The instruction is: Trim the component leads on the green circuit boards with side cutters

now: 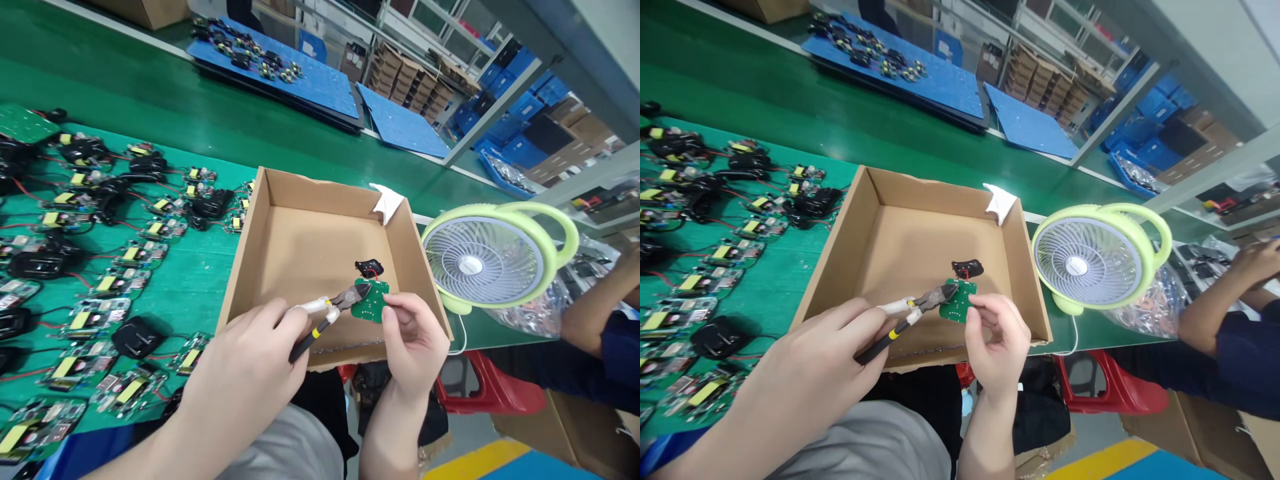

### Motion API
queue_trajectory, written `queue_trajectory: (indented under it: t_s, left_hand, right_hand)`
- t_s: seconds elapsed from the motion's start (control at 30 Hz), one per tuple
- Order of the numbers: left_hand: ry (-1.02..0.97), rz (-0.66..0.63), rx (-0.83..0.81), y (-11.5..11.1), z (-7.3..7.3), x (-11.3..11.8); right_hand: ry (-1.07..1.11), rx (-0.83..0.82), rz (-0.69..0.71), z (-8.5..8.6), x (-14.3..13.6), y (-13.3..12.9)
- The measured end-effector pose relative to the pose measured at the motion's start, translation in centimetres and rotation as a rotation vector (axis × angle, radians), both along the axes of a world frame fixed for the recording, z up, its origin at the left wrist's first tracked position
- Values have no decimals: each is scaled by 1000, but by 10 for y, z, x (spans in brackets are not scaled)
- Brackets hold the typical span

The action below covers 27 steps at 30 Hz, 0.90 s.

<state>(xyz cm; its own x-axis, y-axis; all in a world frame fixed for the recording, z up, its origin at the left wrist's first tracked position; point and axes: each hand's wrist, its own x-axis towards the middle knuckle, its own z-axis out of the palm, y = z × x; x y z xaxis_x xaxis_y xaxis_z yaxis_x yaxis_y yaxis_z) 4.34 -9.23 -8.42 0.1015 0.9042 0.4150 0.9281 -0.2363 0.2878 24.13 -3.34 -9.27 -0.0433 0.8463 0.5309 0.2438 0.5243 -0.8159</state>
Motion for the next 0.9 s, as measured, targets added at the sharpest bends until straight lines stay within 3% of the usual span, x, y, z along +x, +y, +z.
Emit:
queue_trajectory:
  t_s: [0.23,0.4,0.67,0.9]
  left_hand:
    - [-51,19,-10,4,2,-1]
    - [-35,1,0,4,0,-1]
    - [-3,-34,6,3,1,-1]
    - [31,-67,-20,2,2,-1]
  right_hand:
    - [159,-186,-122,5,2,2]
    - [256,-266,-99,5,6,5]
    - [167,-199,-82,8,3,3]
    - [60,-115,29,10,1,1]
